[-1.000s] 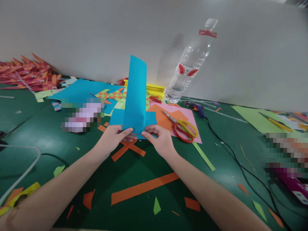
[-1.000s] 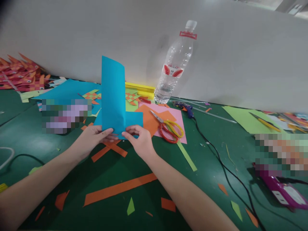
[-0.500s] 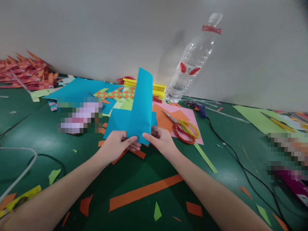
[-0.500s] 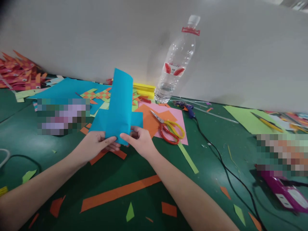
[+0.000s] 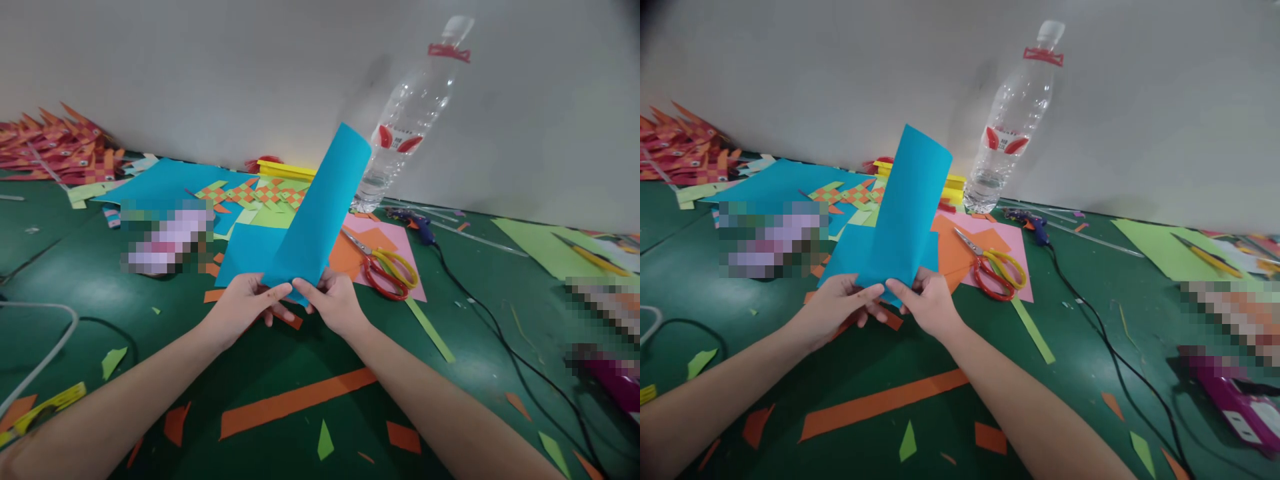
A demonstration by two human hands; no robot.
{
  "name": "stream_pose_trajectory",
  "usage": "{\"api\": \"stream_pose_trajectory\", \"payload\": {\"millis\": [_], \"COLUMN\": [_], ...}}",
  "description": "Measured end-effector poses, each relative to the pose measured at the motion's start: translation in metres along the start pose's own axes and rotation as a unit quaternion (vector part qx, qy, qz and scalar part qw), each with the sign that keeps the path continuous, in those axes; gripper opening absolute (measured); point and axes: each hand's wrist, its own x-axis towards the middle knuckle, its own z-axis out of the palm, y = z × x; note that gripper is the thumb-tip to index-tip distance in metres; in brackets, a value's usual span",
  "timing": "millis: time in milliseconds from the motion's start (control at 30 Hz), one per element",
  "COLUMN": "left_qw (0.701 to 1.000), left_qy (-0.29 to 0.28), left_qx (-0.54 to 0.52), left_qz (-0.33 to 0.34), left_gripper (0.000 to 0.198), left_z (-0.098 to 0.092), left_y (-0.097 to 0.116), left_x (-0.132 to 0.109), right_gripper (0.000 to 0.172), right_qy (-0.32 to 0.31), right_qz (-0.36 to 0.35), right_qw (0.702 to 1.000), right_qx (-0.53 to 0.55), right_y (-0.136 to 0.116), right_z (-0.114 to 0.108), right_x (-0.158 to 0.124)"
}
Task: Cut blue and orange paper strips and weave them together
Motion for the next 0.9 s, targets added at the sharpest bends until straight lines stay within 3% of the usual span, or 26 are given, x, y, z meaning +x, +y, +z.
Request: {"api": "stream_pose_trajectory", "payload": {"millis": [133,500,733,900], "left_qw": [0.999,0.998,0.991,0.982], "left_qy": [-0.022,-0.017,-0.084,-0.059], "left_qx": [-0.040,0.037,0.104,0.180], "left_qz": [-0.011,-0.044,-0.022,0.012], "left_gripper": [0.034,0.025,0.028,0.032], "left_z": [0.000,0.005,0.000,0.001], "left_y": [-0.005,0.004,0.007,0.011], "left_x": [0.000,-0.002,-0.007,-0.013], "right_gripper": [0.037,0.041,0.037,0.039], "right_qy": [0.012,-0.014,-0.044,-0.095], "right_qz": [0.001,0.004,-0.008,0.000], "right_qw": [1.000,1.000,0.999,0.995], "right_qx": [0.002,0.026,0.012,0.040], "right_y": [0.000,0.000,-0.001,-0.002], "right_z": [0.004,0.004,-0.003,-0.005], "right_x": [-0.003,-0.002,-0.008,-0.009]}}
